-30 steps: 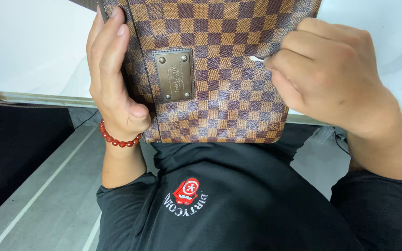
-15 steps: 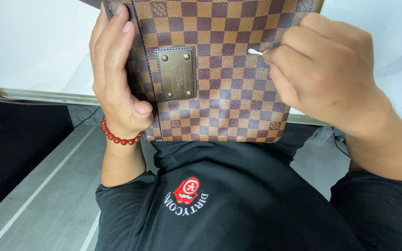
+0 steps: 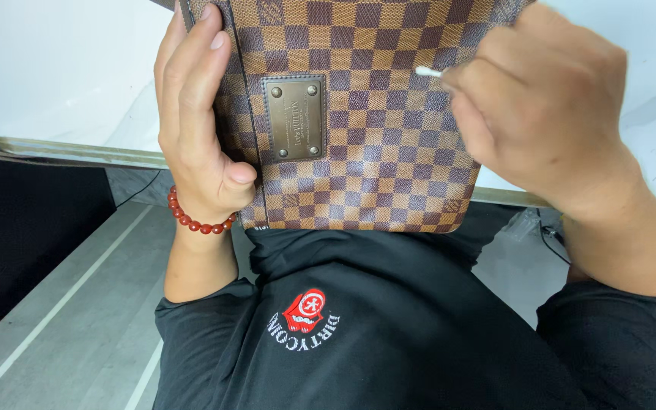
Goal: The person cleans the surface and around the metal plate of a checkered brown bag using a cotton swab with a cleaning solution.
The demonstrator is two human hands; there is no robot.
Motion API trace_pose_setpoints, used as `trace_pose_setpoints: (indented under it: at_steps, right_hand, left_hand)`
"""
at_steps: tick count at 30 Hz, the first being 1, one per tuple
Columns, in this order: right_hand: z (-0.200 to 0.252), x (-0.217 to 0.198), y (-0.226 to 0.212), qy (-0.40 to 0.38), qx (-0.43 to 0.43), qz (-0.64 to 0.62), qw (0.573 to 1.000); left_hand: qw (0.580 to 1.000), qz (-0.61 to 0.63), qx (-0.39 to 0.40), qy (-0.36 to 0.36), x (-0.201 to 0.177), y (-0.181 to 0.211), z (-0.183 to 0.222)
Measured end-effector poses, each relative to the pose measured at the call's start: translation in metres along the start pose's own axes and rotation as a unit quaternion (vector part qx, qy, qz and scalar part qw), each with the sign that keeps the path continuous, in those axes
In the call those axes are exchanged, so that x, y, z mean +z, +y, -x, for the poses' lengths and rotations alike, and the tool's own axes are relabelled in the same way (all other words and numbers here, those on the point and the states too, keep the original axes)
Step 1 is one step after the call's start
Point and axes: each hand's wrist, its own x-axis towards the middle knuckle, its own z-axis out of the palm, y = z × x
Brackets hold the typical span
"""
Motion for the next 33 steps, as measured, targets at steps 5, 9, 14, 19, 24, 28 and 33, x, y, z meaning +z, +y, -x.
trace_pose_setpoints:
  at_steps: [5, 9, 14, 19, 24, 28, 33]
  right_hand:
    - [-0.002, -0.002, -0.003, -0.007, -0.013, 0.012, 1.000]
    - [-0.005, -0.006, 0.000, -0.026, 0.019, 0.036, 0.999]
    - [-0.006, -0.010, -0.001, -0.009, 0.020, 0.024, 0.999]
    - [-0.004, -0.010, -0.006, -0.019, 0.015, -0.007, 1.000]
    - [0.000, -0.010, 0.000, 0.025, 0.028, 0.039, 0.999]
    - [-0.007, -0.002, -0.015, 0.031, 0.010, -0.016, 0.999]
    - [-0.013, -0.002, -0.015, 0.060, 0.004, 0.063, 0.996]
  left_hand:
    - [1.000, 0.004, -0.008, 0.003, 0.000, 0.003, -0.001]
    - [1.000, 0.001, -0.006, 0.002, -0.001, 0.003, 0.000]
    - [1.000, -0.009, 0.005, -0.001, -0.002, 0.003, 0.000]
    - [1.000, -0.003, 0.001, 0.007, 0.000, 0.004, 0.002]
    - [1.000, 0.001, 0.000, 0.013, 0.001, 0.004, 0.003]
    - [1.000, -0.007, 0.004, 0.011, 0.002, 0.003, 0.004]
    - [1.000, -0.013, 0.008, 0.008, 0.002, 0.001, 0.006]
